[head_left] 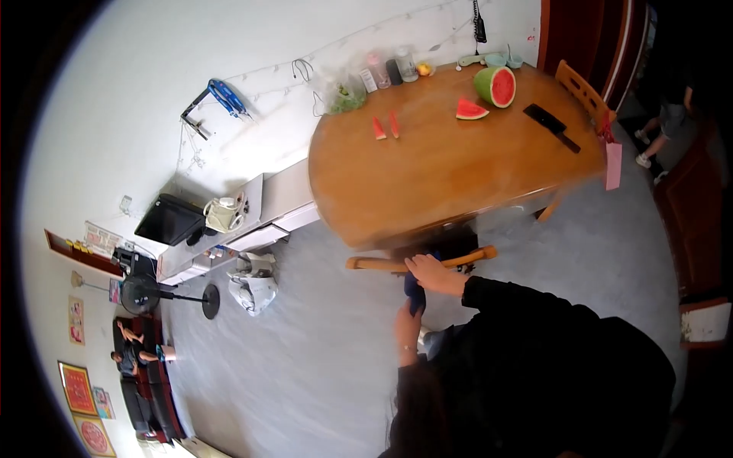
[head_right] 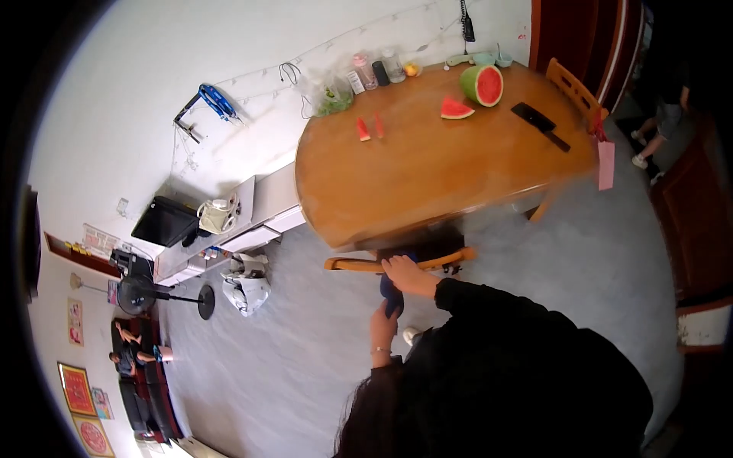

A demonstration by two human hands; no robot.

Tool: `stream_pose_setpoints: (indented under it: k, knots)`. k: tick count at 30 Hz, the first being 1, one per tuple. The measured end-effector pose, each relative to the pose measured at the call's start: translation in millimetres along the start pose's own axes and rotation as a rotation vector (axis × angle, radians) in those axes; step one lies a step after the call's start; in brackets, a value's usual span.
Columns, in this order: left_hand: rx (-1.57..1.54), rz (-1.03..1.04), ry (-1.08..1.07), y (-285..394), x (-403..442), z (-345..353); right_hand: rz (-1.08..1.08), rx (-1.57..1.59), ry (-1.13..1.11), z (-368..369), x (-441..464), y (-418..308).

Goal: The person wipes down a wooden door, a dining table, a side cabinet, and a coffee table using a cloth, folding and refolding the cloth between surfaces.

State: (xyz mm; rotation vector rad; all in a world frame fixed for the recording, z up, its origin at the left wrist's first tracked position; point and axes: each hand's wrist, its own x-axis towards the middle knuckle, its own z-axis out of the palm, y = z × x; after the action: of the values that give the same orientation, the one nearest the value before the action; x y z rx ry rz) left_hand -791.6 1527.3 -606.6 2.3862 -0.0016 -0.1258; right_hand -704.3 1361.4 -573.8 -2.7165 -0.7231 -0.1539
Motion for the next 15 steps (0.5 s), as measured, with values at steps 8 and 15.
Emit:
stream_pose_setpoints:
  k: [8,15]
  knots:
    - [0.098,0.074,-0.393,118,-13,76,0.023,-0.069,-0.078,-38,-97,85]
    - [0.105,-0.007,-0.329,139,-29,88,0.008,-0.136,-0.053,-30,-109,98]
